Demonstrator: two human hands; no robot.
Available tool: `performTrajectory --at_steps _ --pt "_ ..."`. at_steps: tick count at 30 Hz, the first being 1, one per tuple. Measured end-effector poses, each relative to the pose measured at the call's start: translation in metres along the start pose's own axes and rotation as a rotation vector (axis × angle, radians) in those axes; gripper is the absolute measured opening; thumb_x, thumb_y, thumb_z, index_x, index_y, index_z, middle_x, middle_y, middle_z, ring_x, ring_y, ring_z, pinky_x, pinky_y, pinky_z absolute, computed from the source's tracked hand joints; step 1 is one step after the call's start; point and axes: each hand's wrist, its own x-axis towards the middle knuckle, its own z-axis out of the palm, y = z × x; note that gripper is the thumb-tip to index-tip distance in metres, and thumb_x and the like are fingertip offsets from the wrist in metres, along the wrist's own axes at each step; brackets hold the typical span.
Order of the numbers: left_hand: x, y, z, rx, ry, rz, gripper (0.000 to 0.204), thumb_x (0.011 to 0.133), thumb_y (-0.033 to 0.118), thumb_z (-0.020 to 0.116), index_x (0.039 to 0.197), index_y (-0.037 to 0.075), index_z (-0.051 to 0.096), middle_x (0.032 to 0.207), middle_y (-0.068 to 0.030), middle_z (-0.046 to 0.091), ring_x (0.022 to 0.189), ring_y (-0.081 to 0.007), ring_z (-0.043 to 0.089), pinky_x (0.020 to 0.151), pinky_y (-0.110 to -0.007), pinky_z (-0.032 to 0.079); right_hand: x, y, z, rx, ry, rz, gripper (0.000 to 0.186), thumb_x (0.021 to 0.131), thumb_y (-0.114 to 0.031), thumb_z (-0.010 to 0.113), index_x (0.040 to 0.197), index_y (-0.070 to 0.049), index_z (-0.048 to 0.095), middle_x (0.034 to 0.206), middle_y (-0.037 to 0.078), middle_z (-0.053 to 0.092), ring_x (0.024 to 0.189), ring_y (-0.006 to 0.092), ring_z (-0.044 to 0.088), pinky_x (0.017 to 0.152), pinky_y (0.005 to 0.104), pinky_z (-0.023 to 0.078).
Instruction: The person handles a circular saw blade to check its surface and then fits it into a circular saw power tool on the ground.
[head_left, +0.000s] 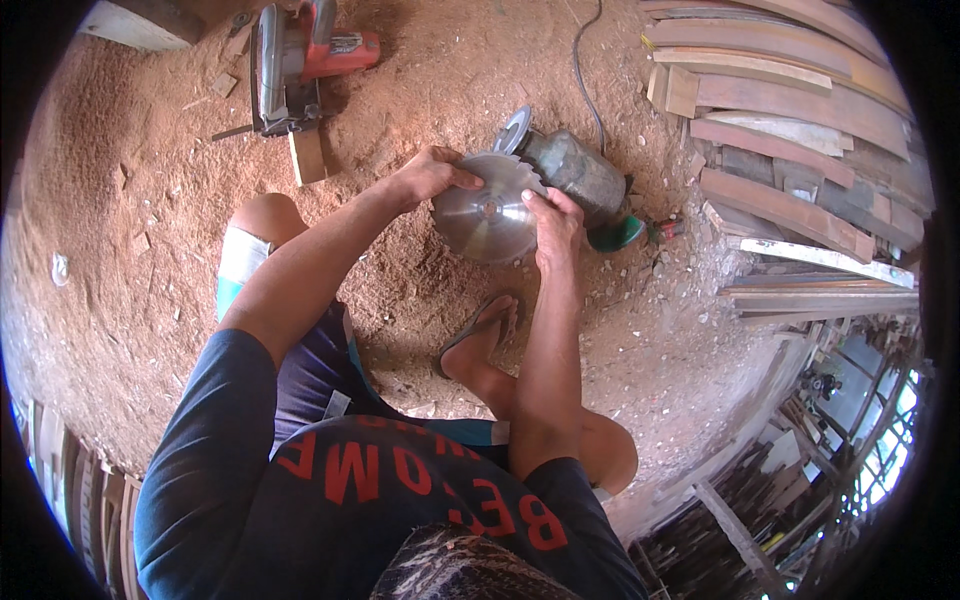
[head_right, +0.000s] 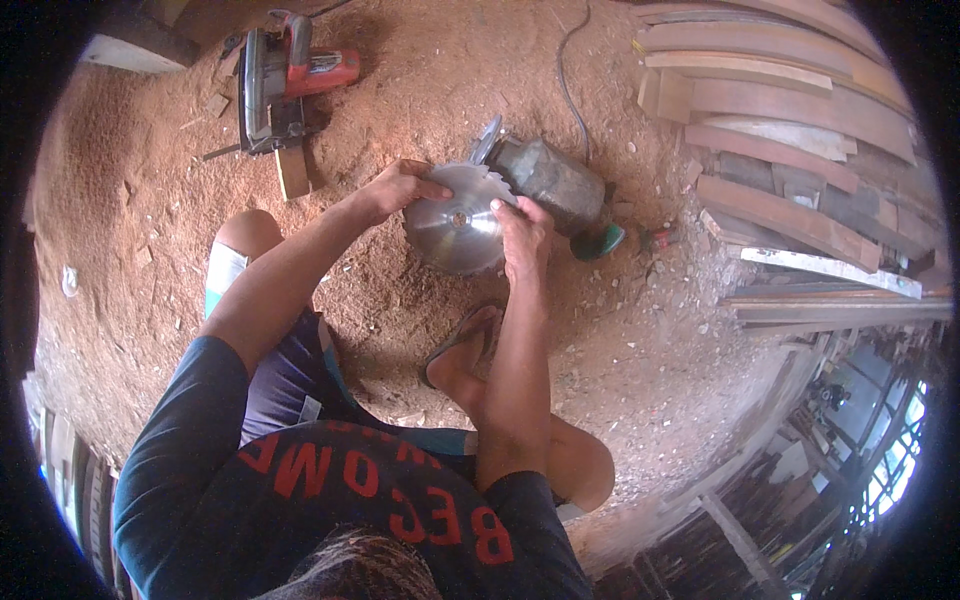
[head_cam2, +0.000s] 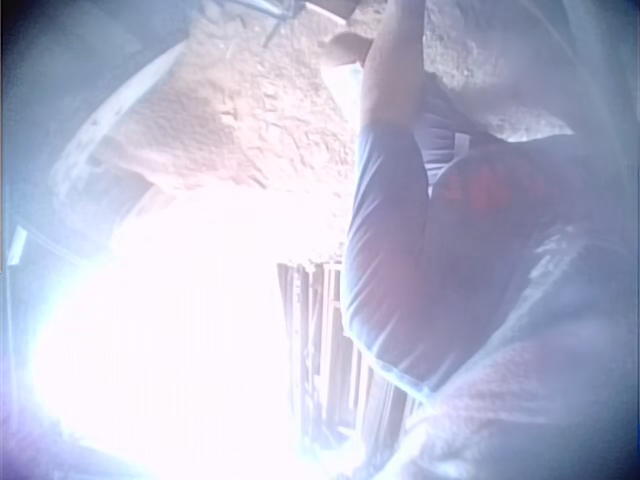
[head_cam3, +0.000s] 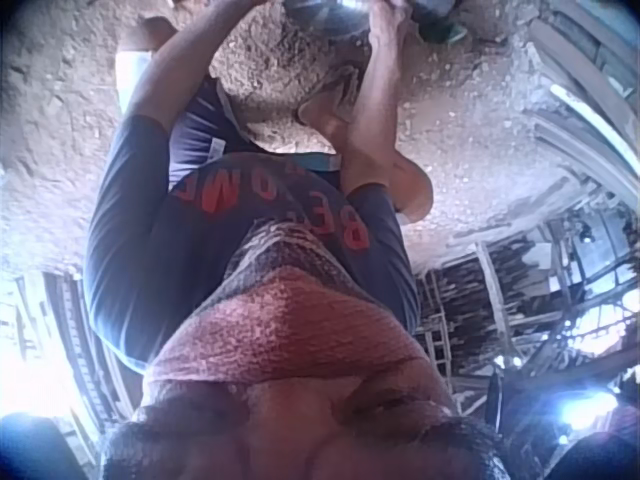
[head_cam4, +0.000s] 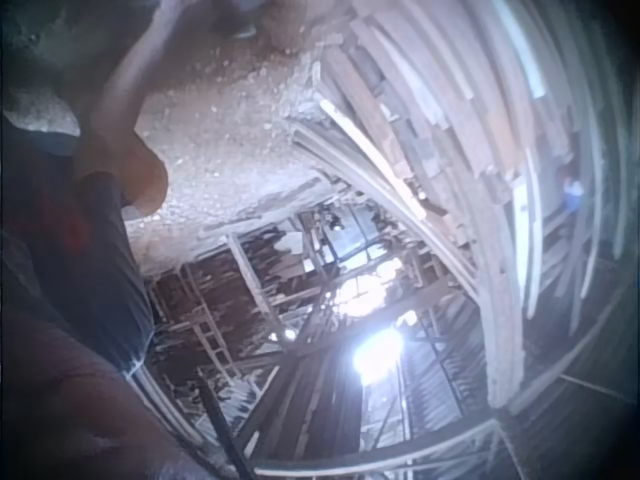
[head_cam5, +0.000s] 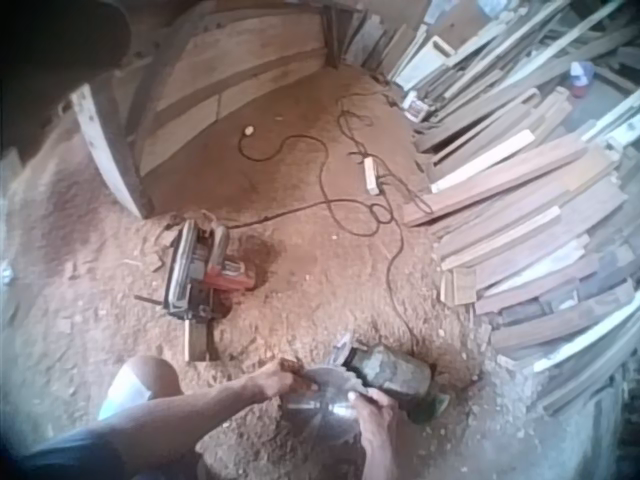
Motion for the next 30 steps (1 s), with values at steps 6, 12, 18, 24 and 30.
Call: performTrajectory --at_steps 6,12,18,24,30 --pt "0.004 -0.001 0.007 -0.026 -0.017 -0.023 0.037 0.082 0.014 0.084 0.113 -0.002 0.074 0.1 -0.0108 0.077 0.089 -0.0197 0.072 0.087 -0.035 0.056 0.005 0.009 -0.005 0.021 0.052 0.004 0.015 0.086 -0.002 0.077 0.099 0.003 0.071 0.093 0.002 0.068 0.083 0.011 0.061 0.08 0.0257 0.048" --pt "0.009 -0.011 0.004 -0.061 -0.011 -0.027 0.036 0.081 0.014 0.084 0.112 -0.002 0.074 0.097 -0.0106 0.077 0.088 -0.0192 0.072 0.086 -0.034 0.056 0.002 0.006 0.0 0.04 0.032 0.012 0.008 0.086 -0.002 0.076 0.093 0.001 0.072 0.089 0.001 0.068 0.08 0.0106 0.06 0.078 0.0254 0.047" --pt "0.012 -0.013 0.005 -0.039 0.025 -0.038 0.045 0.075 0.016 0.087 0.113 -0.004 0.074 0.099 -0.0147 0.077 0.088 -0.0224 0.074 0.084 -0.035 0.058 0.003 0.005 0.0 0.017 0.048 0.006 0.006 0.087 -0.002 0.075 0.093 0.001 0.074 0.086 0.0 0.068 0.079 0.0095 0.059 0.076 0.0246 0.046" --pt "0.008 -0.006 0.008 -0.046 0.014 -0.058 0.046 0.075 0.015 0.087 0.115 -0.004 0.073 0.099 -0.0146 0.077 0.087 -0.0225 0.074 0.083 -0.035 0.058 0.002 0.002 -0.003 0.027 0.011 -0.003 0.009 0.087 -0.001 0.074 0.096 0.002 0.074 0.087 0.0 0.068 0.078 0.0092 0.059 0.076 0.0246 0.046" --pt "0.004 -0.001 0.011 -0.066 0.012 -0.05 0.045 0.075 0.013 0.086 0.114 -0.004 0.073 0.098 -0.0144 0.077 0.086 -0.0224 0.074 0.082 -0.035 0.059 0.006 0.01 -0.005 0.052 0.055 0.013 0.012 0.087 0.0 0.074 0.098 0.003 0.074 0.089 0.001 0.07 0.08 0.0103 0.061 0.077 0.0249 0.047"
